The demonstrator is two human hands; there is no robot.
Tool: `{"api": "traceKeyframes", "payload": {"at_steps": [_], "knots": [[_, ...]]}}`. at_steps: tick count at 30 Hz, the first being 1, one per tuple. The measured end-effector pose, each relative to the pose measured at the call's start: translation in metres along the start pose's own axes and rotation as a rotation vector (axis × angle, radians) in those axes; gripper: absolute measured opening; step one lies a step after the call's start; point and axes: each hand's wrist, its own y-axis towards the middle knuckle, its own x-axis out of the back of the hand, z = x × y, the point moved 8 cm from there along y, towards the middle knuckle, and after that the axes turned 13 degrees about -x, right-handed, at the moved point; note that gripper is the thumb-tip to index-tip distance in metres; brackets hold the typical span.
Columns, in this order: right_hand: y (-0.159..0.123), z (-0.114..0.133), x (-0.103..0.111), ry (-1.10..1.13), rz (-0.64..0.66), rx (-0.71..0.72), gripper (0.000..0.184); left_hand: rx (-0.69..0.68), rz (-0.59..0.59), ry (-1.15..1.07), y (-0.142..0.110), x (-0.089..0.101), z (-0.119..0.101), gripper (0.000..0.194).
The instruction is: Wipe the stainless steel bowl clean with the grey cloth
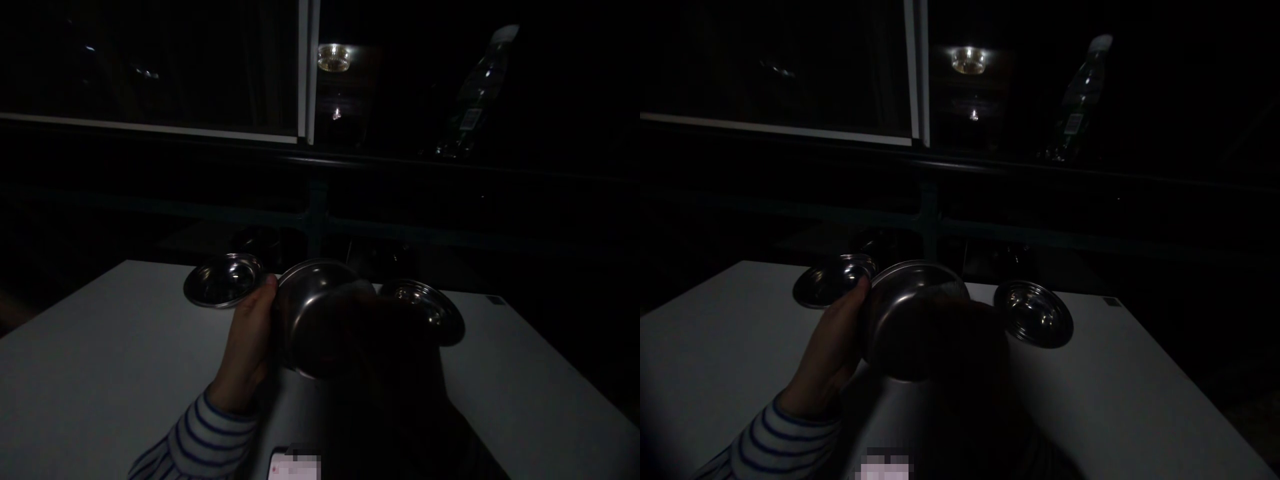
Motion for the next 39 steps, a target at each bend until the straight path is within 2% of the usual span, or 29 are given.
{"api": "traceKeyframes", "payload": {"at_steps": [3,5,8,13,17,20,24,29,32,35,39], "knots": [[-0.018,0.014,-0.013,-0.034,-0.038,0.066,0.033,-0.009,-0.033,0.044,-0.003,0.002,0.001,0.034],[-0.026,0.022,-0.021,-0.043,-0.018,0.106,0.032,0.014,-0.034,0.050,-0.003,0.001,0.004,0.035],[-0.023,0.026,-0.027,-0.004,0.021,0.090,0.031,0.030,-0.031,0.062,-0.003,0.002,0.007,0.035],[-0.009,0.021,-0.028,0.026,0.034,0.018,0.031,0.041,-0.009,0.092,-0.004,0.001,0.008,0.034],[-0.020,0.028,-0.030,0.011,0.017,0.058,0.032,0.021,-0.016,0.100,-0.001,0.003,0.008,0.034],[-0.020,0.025,-0.031,0.024,0.013,0.075,0.031,0.000,-0.004,0.128,-0.001,0.003,0.006,0.034],[-0.011,0.012,-0.035,0.041,0.101,0.004,0.039,-0.027,0.026,0.227,-0.004,0.001,0.004,0.036],[-0.023,0.025,-0.039,0.071,0.178,0.043,0.035,-0.081,0.042,0.289,-0.005,0.000,0.001,0.037],[-0.022,0.019,-0.042,0.082,0.186,0.019,0.032,-0.087,0.056,0.293,-0.006,-0.001,0.001,0.037],[-0.019,0.013,-0.043,0.083,0.175,0.007,0.039,-0.090,0.072,0.307,-0.007,-0.004,0.001,0.037],[-0.026,0.029,-0.039,0.019,0.118,0.076,0.035,-0.097,0.042,0.295,-0.006,-0.002,0.001,0.036]]}}
